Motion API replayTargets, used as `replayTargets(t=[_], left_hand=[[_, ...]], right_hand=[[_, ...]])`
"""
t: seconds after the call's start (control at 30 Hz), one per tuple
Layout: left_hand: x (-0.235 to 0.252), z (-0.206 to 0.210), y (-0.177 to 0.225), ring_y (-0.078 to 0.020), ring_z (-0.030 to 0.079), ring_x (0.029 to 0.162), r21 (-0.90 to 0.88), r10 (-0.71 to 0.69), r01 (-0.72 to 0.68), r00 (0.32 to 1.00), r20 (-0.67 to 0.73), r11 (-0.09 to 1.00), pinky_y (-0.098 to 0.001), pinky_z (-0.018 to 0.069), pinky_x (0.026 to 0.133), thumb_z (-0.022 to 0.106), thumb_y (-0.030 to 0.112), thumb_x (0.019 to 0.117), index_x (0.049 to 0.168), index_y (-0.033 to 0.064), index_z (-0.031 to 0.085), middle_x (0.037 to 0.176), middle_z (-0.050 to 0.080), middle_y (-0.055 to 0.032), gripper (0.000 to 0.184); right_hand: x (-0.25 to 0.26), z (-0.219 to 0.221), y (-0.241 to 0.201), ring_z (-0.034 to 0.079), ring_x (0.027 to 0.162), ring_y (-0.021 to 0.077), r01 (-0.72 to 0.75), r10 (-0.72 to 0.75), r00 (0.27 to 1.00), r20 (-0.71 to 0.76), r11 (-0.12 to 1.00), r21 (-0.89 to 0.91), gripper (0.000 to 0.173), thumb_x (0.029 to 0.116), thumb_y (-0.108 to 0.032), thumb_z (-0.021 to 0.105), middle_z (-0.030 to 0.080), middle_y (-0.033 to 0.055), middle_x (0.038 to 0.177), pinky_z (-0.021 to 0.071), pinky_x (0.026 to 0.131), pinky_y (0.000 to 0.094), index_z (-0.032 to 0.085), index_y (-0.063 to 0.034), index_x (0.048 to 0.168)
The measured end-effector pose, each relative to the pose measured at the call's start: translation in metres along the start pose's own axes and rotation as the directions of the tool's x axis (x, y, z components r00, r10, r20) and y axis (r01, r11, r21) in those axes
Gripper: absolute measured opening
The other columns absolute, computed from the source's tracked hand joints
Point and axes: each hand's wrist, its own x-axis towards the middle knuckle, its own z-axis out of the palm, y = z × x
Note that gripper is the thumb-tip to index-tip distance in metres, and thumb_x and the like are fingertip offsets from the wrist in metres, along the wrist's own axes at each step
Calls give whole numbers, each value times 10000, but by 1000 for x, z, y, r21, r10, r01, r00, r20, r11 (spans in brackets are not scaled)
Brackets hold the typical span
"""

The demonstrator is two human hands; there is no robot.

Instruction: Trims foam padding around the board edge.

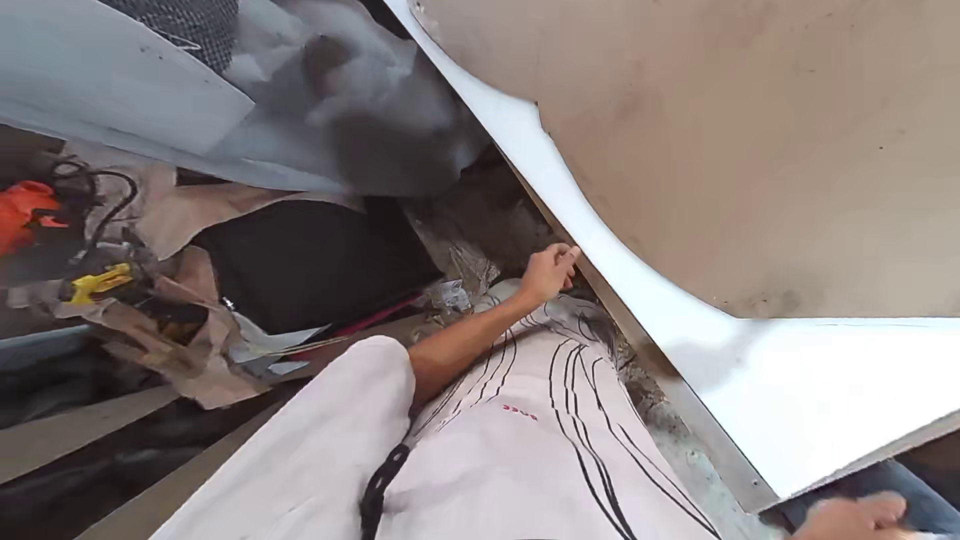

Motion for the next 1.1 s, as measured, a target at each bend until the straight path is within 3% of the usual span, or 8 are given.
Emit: replayTargets(t=[0.07,0.1,0.13,0.23,0.33,0.57,0.77,1.1], left_hand=[[10,-32,0,-167,692,1088,276,216,-161,959,-182,948,-405,589,954,536,459,1044,1457,92,534,1238,694,-84,552],[19,-45,0,-198,594,1277,372,314,-214,920,-233,903,-436,517,1071,559,480,1027,1508,98,475,1414,595,-107,620],[33,-55,2,-236,477,1413,444,399,-256,878,-265,859,-460,448,1150,577,498,1013,1547,94,418,1542,475,-129,689],[77,-71,12,-278,201,1567,559,555,-326,774,-306,763,-489,264,1264,598,521,992,1610,54,278,1699,206,-128,838],[110,-76,2,-269,78,1595,624,573,-312,773,-271,717,-564,102,1283,514,584,1008,1625,23,214,1723,124,-119,887],[124,-89,-18,-218,69,1597,596,560,-351,803,-205,722,-574,64,1283,495,630,992,1638,59,205,1730,119,-78,910],[130,-82,-28,-287,76,1594,560,583,-381,777,-238,736,-561,60,1284,555,615,977,1624,-6,184,1713,110,-181,970],[133,-85,-27,-340,-7,1592,546,580,-407,793,-187,732,-529,115,1297,567,580,983,1627,-30,92,1709,-8,-228,1006]], right_hand=[[-1,19,-55,688,823,251,280,-334,918,213,927,249,702,1021,-168,544,687,202,1053,604,744,467,213,8,1614],[-9,30,-89,655,708,190,362,-486,812,322,853,375,729,1023,-135,530,689,163,996,585,625,419,151,-17,1635],[-22,43,-125,638,640,159,429,-613,691,385,775,465,663,1052,-143,506,707,142,962,566,557,388,205,-15,1628],[-67,83,-225,662,723,175,655,-865,273,420,487,578,495,1068,-177,502,716,127,999,585,640,372,464,-52,1545],[-109,120,-297,682,745,248,789,-902,42,429,294,540,463,1087,-213,448,702,142,965,583,654,427,500,-126,1539],[-136,167,-376,655,677,270,862,-874,24,486,265,433,535,1062,-170,457,671,121,847,554,601,438,424,-216,1594],[-137,166,-380,631,652,268,858,-828,8,561,294,422,563,1069,-179,446,641,128,891,538,570,436,367,-260,1620],[-135,167,-372,602,603,300,827,-817,-25,577,307,471,625,1048,-139,465,610,139,855,491,503,448,311,-259,1642]])
